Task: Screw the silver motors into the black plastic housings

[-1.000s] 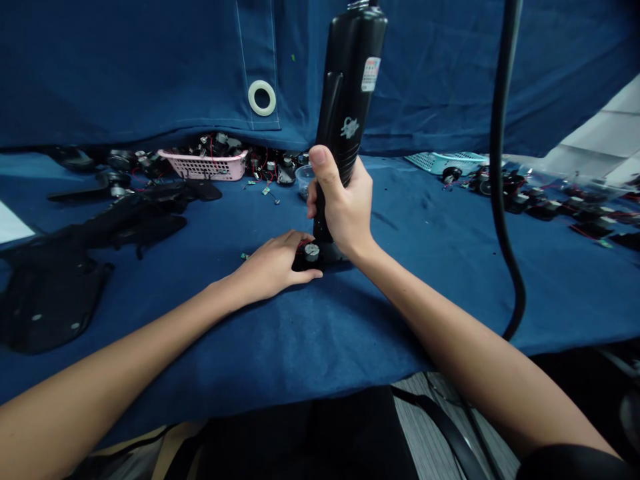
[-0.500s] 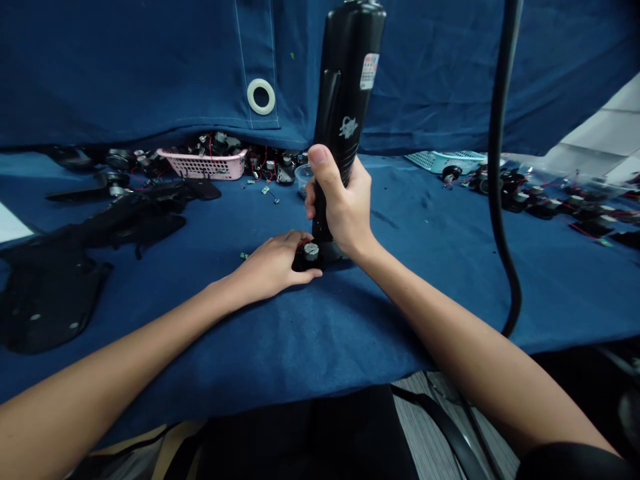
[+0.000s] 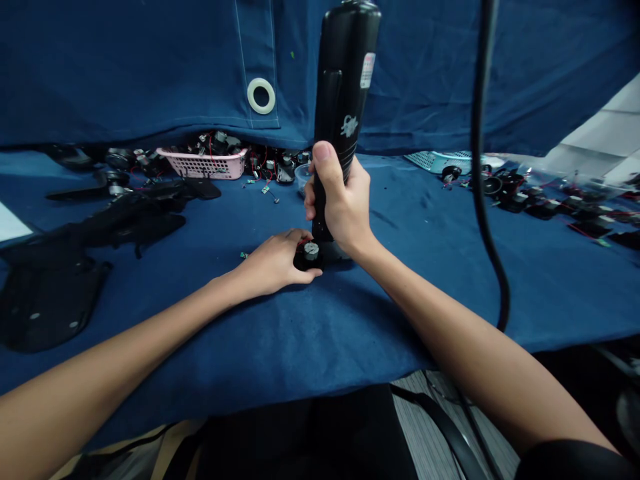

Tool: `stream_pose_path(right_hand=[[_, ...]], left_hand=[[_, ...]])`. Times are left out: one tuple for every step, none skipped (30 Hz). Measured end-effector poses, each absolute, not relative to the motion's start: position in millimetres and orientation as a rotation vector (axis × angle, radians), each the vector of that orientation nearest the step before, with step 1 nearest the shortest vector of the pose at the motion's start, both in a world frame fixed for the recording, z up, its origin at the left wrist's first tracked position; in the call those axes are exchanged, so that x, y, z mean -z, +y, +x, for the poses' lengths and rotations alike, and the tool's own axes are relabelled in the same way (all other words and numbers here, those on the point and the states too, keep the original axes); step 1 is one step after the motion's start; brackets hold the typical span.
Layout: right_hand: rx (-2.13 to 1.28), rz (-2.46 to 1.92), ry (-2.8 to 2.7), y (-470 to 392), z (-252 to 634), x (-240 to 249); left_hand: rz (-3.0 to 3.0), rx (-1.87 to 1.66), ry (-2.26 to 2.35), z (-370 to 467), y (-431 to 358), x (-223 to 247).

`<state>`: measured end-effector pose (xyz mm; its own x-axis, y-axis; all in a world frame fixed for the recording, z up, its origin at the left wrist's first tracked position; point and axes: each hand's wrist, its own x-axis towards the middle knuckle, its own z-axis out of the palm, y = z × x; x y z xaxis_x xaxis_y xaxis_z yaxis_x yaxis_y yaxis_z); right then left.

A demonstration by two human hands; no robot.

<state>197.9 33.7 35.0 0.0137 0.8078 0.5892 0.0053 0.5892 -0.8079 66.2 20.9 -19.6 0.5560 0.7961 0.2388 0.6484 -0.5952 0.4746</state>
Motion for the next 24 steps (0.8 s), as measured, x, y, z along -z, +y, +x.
stream_pose_path(right_hand=[[-0.741, -0.740, -1.441, 34.5, 198.6, -34.6], [-0.753, -0.740, -1.449, 35.4, 199.2, -33.9], [-0.755, -0.741, -1.455, 36.2, 199.6, -33.2], [-0.749, -0.741, -1.460, 36.8, 199.8, -32.5], [-0.741, -0.743, -1.465, 37.2, 200.1, -31.9], [-0.735, -0.746, -1.472, 37.4, 200.6, -31.9], [-0.736, -0.751, -1.485, 37.2, 201.5, -32.4], [-0.746, -0.756, -1.507, 36.9, 203.2, -33.8], [-0.764, -0.759, -1.540, 36.6, 205.8, -36.0], [-0.789, -0.758, -1.590, 36.4, 209.5, -38.9], [-0.816, -0.754, -1.656, 36.4, 214.3, -42.4], [-0.842, -0.751, -1.739, 36.7, 220.0, -46.1], [-0.866, -0.756, -1.839, 37.5, 226.4, -49.5], [-0.883, -0.771, -1.945, 38.7, 232.9, -52.4], [-0.904, -0.803, -2.057, 40.4, 239.2, -54.5], [-0.927, -0.840, -2.155, 42.3, 244.7, -55.5], [-0.948, -0.878, -2.238, 44.3, 249.1, -55.5], [-0.972, -0.909, -2.308, 46.2, 252.3, -54.6], [-0.997, -0.930, -2.358, 47.8, 254.2, -53.0], [-1.022, -0.947, -2.392, 49.1, 255.1, -51.1], [-1.054, -0.966, -2.409, 50.0, 255.1, -49.1], [-1.094, -0.992, -2.407, 50.5, 254.5, -47.4], [-1.136, -1.020, -2.383, 50.7, 253.8, -45.9], [-1.173, -1.044, -2.345, 50.6, 253.0, -44.8]], left_hand=[[2.464, -0.622, 1.170, 66.1, 21.2, 19.4], [2.461, -0.621, 1.156, 66.0, 21.5, 19.2], [2.453, -0.619, 1.147, 66.0, 21.9, 19.0], [2.441, -0.615, 1.143, 65.9, 22.3, 18.8], [2.429, -0.613, 1.145, 65.8, 22.8, 18.7], [2.420, -0.614, 1.149, 65.6, 23.1, 18.7], [2.415, -0.614, 1.153, 65.3, 23.4, 18.7], [2.412, -0.614, 1.156, 64.9, 23.5, 18.9], [2.409, -0.612, 1.156, 64.5, 23.4, 19.1], [2.406, -0.609, 1.154, 64.1, 23.1, 19.4], [2.400, -0.607, 1.153, 63.6, 22.7, 19.7], [2.394, -0.607, 1.156, 63.3, 22.2, 20.0], [2.388, -0.611, 1.163, 63.0, 21.7, 20.3], [2.384, -0.617, 1.170, 62.9, 21.3, 20.5], [2.383, -0.624, 1.171, 62.9, 20.9, 20.7], [2.387, -0.630, 1.168, 63.0, 20.8, 20.8], [2.394, -0.633, 1.163, 63.3, 20.7, 20.8], [2.401, -0.631, 1.156, 63.5, 20.7, 20.7], [2.407, -0.624, 1.152, 63.8, 20.8, 20.6], [2.412, -0.618, 1.153, 64.1, 20.8, 20.4], [2.414, -0.613, 1.159, 64.2, 20.8, 20.3], [2.415, -0.611, 1.166, 64.3, 20.8, 20.3], [2.417, -0.612, 1.168, 64.4, 20.7, 20.3], [2.419, -0.620, 1.169, 64.3, 20.6, 20.4]])
